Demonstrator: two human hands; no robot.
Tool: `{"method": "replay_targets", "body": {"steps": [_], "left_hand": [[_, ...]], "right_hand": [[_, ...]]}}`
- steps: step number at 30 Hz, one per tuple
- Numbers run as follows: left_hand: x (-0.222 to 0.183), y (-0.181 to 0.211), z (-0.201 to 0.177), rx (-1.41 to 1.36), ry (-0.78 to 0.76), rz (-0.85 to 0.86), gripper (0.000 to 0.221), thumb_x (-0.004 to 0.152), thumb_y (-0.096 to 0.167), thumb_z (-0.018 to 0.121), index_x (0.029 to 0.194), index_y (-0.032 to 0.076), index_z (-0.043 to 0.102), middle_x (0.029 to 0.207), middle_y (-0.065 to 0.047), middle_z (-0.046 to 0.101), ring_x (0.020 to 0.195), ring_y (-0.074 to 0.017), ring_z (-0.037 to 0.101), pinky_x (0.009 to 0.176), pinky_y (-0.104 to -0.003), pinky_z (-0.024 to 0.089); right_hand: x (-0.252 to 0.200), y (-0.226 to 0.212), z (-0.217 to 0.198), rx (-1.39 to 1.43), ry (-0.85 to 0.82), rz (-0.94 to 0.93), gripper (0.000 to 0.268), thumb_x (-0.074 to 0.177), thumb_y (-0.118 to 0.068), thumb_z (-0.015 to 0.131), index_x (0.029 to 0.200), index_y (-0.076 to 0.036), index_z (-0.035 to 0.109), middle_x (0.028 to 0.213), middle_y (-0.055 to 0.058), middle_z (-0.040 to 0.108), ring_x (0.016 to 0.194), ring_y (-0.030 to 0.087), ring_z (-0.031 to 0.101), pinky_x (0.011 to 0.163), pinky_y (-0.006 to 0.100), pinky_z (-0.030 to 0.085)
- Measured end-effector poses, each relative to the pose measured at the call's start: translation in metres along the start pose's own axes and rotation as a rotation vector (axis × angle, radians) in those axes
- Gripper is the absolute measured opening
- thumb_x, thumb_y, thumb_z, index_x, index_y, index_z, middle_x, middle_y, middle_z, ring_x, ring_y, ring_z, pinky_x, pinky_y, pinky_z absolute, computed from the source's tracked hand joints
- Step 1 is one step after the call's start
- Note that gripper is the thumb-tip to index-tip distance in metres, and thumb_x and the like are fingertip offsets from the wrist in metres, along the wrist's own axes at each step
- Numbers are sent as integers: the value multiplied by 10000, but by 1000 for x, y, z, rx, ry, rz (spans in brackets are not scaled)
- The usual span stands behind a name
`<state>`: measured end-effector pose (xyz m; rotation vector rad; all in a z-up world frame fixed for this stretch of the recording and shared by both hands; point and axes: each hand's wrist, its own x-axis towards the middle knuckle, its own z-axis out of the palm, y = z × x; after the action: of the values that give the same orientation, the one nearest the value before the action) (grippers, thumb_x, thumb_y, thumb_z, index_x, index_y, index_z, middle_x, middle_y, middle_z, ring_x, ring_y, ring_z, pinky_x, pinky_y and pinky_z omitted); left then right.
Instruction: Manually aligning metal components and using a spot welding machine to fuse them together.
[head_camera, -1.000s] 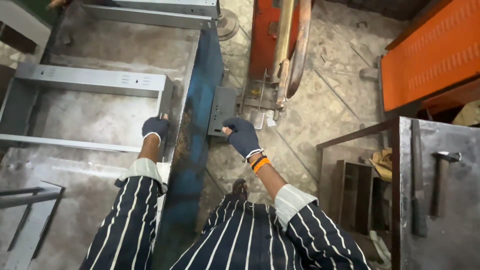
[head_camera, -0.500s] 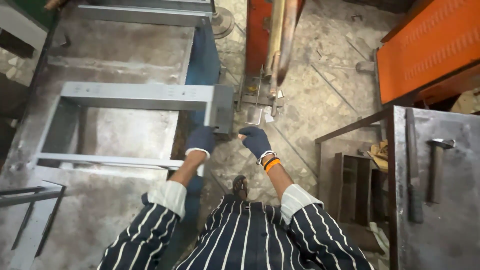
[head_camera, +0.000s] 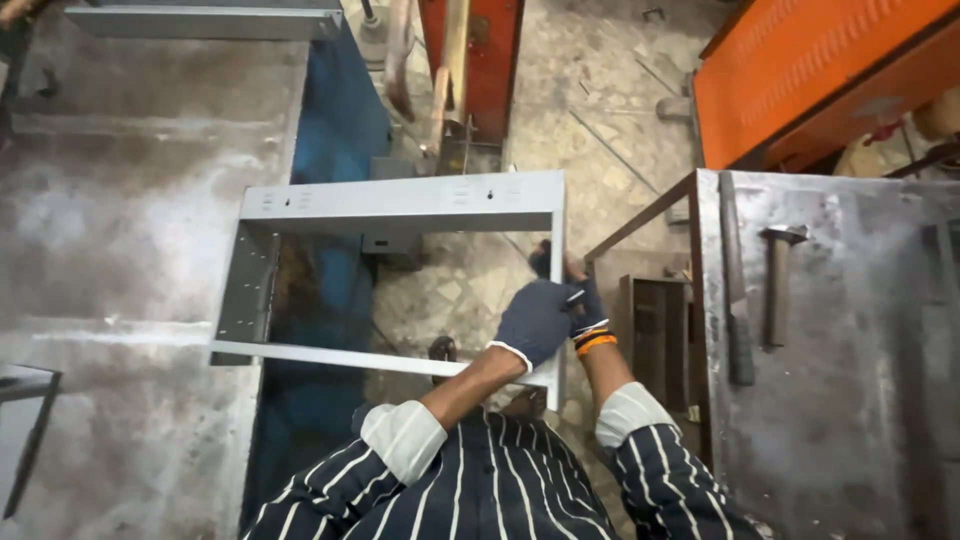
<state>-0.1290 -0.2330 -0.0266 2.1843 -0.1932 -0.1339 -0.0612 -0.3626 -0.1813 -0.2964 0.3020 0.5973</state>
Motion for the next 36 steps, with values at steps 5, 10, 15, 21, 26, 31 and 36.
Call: {"method": "replay_targets", "body": {"steps": [5,10,15,21,26,31,36], "left_hand": [[-13,35,-9,-155,125,77,172,760,88,650,886,62,764,849,-202,716,803,-369,693,751,-453,543],[-20,2,-33,-351,132,-94,164,771,30,591,781,26,754,726,-154,718,656,-256,686,639,-369,537],[-28,-32,12,-667,122,-251,211,784,-31,514,750,-1,720,672,-100,679,598,-160,631,553,-304,503],[-51,11,-25,-736,-206,-156,224,884,-39,521,840,-23,740,791,-111,734,753,-180,693,694,-299,566],[-58,6,-77,-865,-379,-148,193,891,-71,547,907,-5,728,917,-97,762,878,-183,744,796,-329,626],[-44,-20,-99,-659,-216,9,159,892,-61,618,933,5,756,944,-97,768,895,-166,726,839,-310,596],[-10,-56,-111,-811,-37,64,166,808,-101,573,840,3,698,876,-78,732,860,-156,692,799,-299,573]], "right_hand": [[-10,-57,-18,-471,69,-231,485,985,-299,672,1289,67,580,1120,170,694,965,271,687,841,395,566],[-28,-48,115,-755,-46,-159,564,850,-236,729,1344,-2,593,1091,121,708,903,210,710,785,357,597],[-37,-58,140,-1009,-121,24,528,801,-195,757,1253,43,622,1009,124,720,838,227,700,749,372,587],[-56,-83,149,-1247,-131,77,507,779,-205,770,1199,60,669,1016,114,738,883,186,696,784,329,576],[-50,-60,202,-1345,-210,79,518,796,-254,779,1203,51,681,1027,111,746,904,168,702,795,322,574],[-17,-44,234,-1350,-272,53,519,831,-308,781,1195,48,680,1015,120,748,893,183,712,788,345,588],[29,-49,244,-1387,-261,-35,537,835,-339,780,1210,33,683,1046,106,743,917,174,699,817,334,575]]}}
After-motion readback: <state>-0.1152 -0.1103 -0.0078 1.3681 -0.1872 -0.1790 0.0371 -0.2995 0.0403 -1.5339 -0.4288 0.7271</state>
